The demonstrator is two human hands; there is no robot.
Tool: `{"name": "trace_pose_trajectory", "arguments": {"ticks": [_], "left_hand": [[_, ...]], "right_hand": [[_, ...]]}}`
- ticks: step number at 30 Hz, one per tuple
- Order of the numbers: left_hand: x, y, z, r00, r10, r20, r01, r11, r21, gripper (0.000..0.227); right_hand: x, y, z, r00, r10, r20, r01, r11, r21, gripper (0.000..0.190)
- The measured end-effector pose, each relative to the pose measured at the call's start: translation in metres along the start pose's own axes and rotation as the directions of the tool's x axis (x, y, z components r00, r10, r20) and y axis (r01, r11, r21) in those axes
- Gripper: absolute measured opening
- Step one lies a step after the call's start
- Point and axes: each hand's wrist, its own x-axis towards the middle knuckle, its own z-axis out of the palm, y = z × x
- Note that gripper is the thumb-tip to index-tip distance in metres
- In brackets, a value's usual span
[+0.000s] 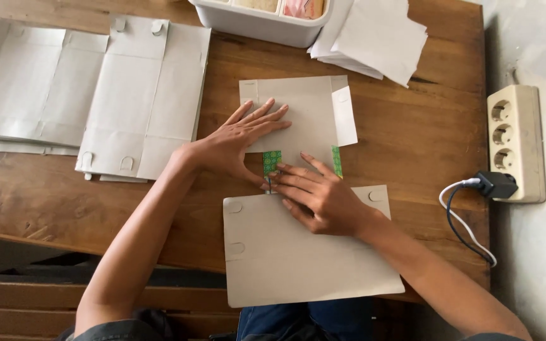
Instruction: The person folds and assembles flat paper box templates into three-dimensional boxes. They fold along pre-scored lines, tuck flaps into slots, and secure the structure by hand. The process is repeated for multiple identical templates.
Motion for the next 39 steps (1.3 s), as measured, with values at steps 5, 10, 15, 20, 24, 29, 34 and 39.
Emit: {"name": "trace_pose_trajectory", "arguments": {"ticks": [5, 10, 15, 20, 24, 29, 34, 39], "left_hand": [[0.0, -0.003, -0.004, 1.0, 0.013, 0.028, -0.011, 0.997, -0.081, 0.101], [-0.001, -0.008, -0.005, 0.999, 0.023, 0.044, -0.016, 0.989, -0.147, 0.079], [-0.001, -0.008, -0.004, 0.998, 0.039, 0.057, -0.033, 0.994, -0.107, 0.071], [-0.001, -0.006, -0.004, 0.998, 0.026, 0.063, -0.018, 0.993, -0.114, 0.066], [-0.001, -0.001, -0.007, 0.998, -0.022, 0.053, 0.03, 0.985, -0.172, 0.061], [-0.004, 0.002, -0.008, 0.997, -0.005, 0.078, 0.016, 0.991, -0.133, 0.063], [-0.01, 0.01, -0.01, 0.993, 0.033, 0.109, -0.019, 0.992, -0.126, 0.063], [-0.012, 0.026, -0.037, 0.999, 0.037, 0.002, -0.033, 0.92, -0.39, 0.021]], "right_hand": [[-0.008, 0.004, 0.011, 1.0, -0.026, -0.012, 0.024, 0.99, -0.142, 0.022], [-0.006, -0.001, 0.007, 0.998, -0.037, -0.049, 0.024, 0.971, -0.24, 0.019], [-0.007, -0.002, 0.006, 0.998, -0.032, -0.061, 0.017, 0.972, -0.235, 0.019], [-0.015, 0.017, -0.009, 1.0, -0.031, 0.003, 0.031, 0.982, -0.184, 0.018], [-0.015, 0.034, -0.057, 0.997, 0.035, 0.072, -0.025, 0.99, -0.138, 0.028], [-0.015, 0.032, -0.077, 0.937, 0.265, 0.228, -0.22, 0.954, -0.206, 0.046], [-0.018, 0.039, -0.082, 0.923, 0.294, 0.248, -0.259, 0.952, -0.162, 0.027], [-0.018, 0.041, -0.11, 0.951, 0.298, 0.089, -0.297, 0.955, -0.017, 0.028]]}}
